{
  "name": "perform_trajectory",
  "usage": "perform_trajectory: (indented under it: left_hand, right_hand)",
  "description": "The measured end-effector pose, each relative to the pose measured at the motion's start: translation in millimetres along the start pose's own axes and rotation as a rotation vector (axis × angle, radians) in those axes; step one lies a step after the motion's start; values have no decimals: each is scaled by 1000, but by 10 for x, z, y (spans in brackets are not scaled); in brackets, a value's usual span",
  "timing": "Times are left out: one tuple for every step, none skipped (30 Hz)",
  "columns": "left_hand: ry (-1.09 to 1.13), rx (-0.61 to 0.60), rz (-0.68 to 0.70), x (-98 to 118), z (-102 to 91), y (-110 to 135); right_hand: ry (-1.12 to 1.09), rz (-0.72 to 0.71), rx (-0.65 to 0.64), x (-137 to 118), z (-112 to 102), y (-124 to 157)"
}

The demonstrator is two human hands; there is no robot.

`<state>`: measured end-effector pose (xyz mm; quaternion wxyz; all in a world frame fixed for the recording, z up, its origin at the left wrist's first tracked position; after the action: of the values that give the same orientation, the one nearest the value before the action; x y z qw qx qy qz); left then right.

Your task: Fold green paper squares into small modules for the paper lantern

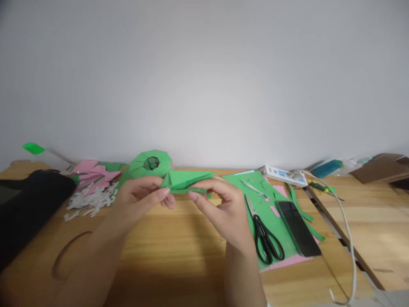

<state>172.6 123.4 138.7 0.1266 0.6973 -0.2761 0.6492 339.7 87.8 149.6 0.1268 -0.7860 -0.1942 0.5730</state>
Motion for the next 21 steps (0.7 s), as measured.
perform_trajectory:
  left_hand:
    - [23, -6, -7, -8, 9, -6]
    - [54, -15, -11, -15, 21, -12]
    - [85, -22, -14, -21, 33, -18]
    - [109, -28, -15, -26, 44, -23]
    - [125, -32, -18, -32, 52, -27]
    - [133, -30, -19, -36, 54, -29]
    - [137, -19, -20, -40, 50, -31]
    - [139, -5, -19, -42, 42, -32]
    - [142, 11, -15, -42, 33, -33]
    - [147, 27, -10, -41, 24, -35]
    - [150, 41, -8, -42, 17, -37]
    - [151, 52, -9, -44, 14, -39]
    - [149, 58, -12, -46, 15, -41]
    - [142, 61, -17, -49, 17, -41]
    - [132, 66, -18, -48, 19, -39]
    - [117, 67, -17, -45, 23, -36]
    - [104, 64, -15, -42, 27, -32]
    - [98, 61, -11, -40, 32, -28]
    - [99, 54, -12, -43, 37, -23]
    - [104, 50, -11, -48, 40, -18]
    - [102, 54, -9, -54, 37, -11]
  right_hand:
    - [3, 3, -20, -8, 13, -8]
    - [10, 5, -47, -22, 33, -17]
    - [27, 6, -75, -41, 54, -28]
    - [56, 6, -100, -65, 73, -38]
    - [91, 5, -121, -90, 88, -48]
    - [126, 0, -136, -116, 97, -57]
    - [156, -5, -148, -139, 102, -66]
    - [173, -12, -158, -159, 103, -73]
    - [177, -19, -169, -174, 103, -79]
    - [173, -24, -182, -182, 102, -82]
    - [160, -28, -187, -186, 98, -83]
    - [145, -26, -186, -182, 90, -82]
    - [134, -16, -176, -168, 80, -78]
    - [125, -3, -160, -150, 70, -73]
    - [117, 13, -139, -127, 60, -67]
    - [110, 30, -119, -101, 54, -59]
    - [106, 47, -103, -76, 54, -51]
    - [101, 61, -97, -54, 60, -44]
    - [94, 70, -97, -37, 70, -37]
    - [93, 77, -105, -24, 83, -32]
    - [99, 83, -115, -16, 94, -29]
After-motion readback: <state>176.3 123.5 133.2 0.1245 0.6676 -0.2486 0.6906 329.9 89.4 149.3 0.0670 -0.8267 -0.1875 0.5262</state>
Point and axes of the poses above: each hand's wrist, its own y-axis away from the middle knuckle, its own z-axis out of the palm, x = y × z, the point moved 7 cm from there along -y, towards the middle knuckle, and after that the axes turned 11 degrees about -x, right-handed, at the moved point
